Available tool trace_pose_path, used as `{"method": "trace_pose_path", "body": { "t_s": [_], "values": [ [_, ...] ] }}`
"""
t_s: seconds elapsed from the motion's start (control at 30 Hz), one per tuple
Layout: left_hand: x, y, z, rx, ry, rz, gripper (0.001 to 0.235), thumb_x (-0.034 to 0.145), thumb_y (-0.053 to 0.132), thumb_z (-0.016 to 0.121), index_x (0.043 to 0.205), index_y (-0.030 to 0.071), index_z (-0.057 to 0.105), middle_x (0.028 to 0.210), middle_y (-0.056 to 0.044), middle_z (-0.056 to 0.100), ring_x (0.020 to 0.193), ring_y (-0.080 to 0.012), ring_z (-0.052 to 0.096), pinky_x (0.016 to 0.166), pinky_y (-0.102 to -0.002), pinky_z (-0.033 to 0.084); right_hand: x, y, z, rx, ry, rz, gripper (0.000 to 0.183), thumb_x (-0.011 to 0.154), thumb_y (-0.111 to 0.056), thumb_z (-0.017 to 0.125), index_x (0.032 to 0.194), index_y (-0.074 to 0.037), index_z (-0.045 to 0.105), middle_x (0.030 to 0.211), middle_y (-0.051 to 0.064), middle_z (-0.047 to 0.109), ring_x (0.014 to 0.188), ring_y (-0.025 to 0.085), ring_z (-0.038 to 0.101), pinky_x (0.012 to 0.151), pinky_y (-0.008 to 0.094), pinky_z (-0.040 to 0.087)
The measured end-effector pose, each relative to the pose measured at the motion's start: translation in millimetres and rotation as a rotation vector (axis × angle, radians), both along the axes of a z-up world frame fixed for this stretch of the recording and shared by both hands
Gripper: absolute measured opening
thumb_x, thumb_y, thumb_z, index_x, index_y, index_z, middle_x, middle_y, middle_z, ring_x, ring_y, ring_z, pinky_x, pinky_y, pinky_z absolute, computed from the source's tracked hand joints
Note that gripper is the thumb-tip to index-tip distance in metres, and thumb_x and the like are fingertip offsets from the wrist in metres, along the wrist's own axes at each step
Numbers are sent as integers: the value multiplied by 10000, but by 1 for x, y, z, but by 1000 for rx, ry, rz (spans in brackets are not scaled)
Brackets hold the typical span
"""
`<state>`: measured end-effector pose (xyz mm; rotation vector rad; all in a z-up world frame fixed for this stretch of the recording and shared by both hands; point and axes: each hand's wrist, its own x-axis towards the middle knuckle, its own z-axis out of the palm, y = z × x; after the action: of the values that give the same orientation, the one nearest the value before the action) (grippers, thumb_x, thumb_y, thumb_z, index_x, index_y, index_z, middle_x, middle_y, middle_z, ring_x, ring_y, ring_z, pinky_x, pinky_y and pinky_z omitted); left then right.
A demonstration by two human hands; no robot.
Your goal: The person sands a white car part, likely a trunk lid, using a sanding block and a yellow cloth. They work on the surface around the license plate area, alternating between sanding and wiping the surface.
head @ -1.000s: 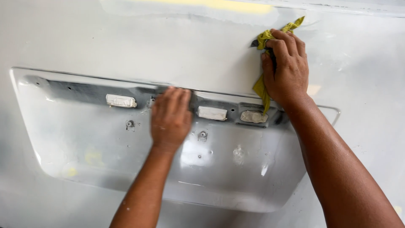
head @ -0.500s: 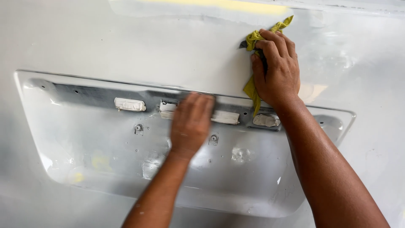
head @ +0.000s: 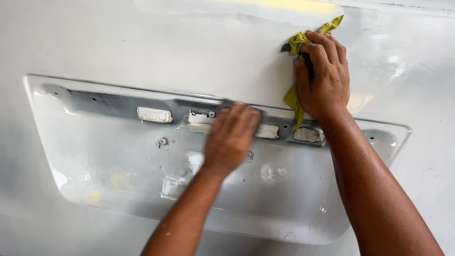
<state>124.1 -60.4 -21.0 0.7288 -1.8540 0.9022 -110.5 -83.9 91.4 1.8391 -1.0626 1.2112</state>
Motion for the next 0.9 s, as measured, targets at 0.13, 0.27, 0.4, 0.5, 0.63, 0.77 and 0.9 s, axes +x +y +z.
{"method": "trace_pose_path", "body": {
  "t_s": [0.13, 0.27, 0.4, 0.5, 0.63, 0.77, 0.9],
  "values": [
    [75, -24, -10, 55, 105, 161, 410, 941, 70, 670, 1349, 33, 669, 1355, -143, 648, 1350, -307, 554, 1180, -469, 432, 2, 0, -1, 5, -1, -8, 220, 1080, -110, 671, 1286, -52, 619, 1536, 131, 568, 1467, 415, 454, 1182, 525, 423],
    [73, -31, -15, 58, 268, 215, 386, 935, 97, 685, 1320, 63, 670, 1337, -114, 662, 1334, -285, 564, 1120, -471, 428, 3, 1, 1, 5, -12, -24, 206, 1076, -108, 668, 1268, -55, 620, 1530, 124, 574, 1463, 409, 460, 1184, 521, 422],
    [19, -9, -3, 46, 132, 118, 415, 877, 147, 687, 1277, 35, 679, 1306, -124, 650, 1302, -305, 560, 1082, -516, 435, 3, 2, 1, 12, -10, -26, 198, 1081, -121, 676, 1261, -59, 623, 1527, 119, 579, 1460, 404, 463, 1186, 521, 421],
    [17, -7, 0, 88, 63, -2, 412, 929, 171, 706, 1320, 45, 674, 1349, -104, 632, 1323, -283, 548, 1109, -488, 439, 2, 2, 0, 14, -11, -22, 207, 1088, -125, 671, 1277, -56, 622, 1533, 126, 573, 1466, 413, 455, 1172, 521, 418],
    [83, -21, -2, 15, 32, 141, 417, 914, 131, 707, 1324, 65, 682, 1352, -78, 643, 1342, -251, 555, 1097, -462, 444, 2, 2, -2, 12, -17, -33, 190, 1090, -123, 665, 1264, -59, 623, 1531, 121, 579, 1462, 411, 459, 1180, 521, 415],
    [116, -17, 4, 95, 231, 263, 388, 916, 86, 685, 1302, 53, 695, 1328, -89, 658, 1334, -260, 581, 1104, -454, 464, 4, 0, -2, 9, -17, -41, 196, 1087, -122, 658, 1268, -56, 624, 1528, 127, 579, 1460, 405, 462, 1185, 520, 412],
    [62, -22, -8, 49, 325, 176, 357, 946, 96, 659, 1297, 41, 696, 1315, -114, 646, 1302, -303, 583, 1092, -448, 481, -2, -9, -3, -26, 11, -72, 205, 1093, -134, 665, 1279, -57, 627, 1520, 125, 576, 1450, 388, 468, 1209, 512, 403]
  ]
}}
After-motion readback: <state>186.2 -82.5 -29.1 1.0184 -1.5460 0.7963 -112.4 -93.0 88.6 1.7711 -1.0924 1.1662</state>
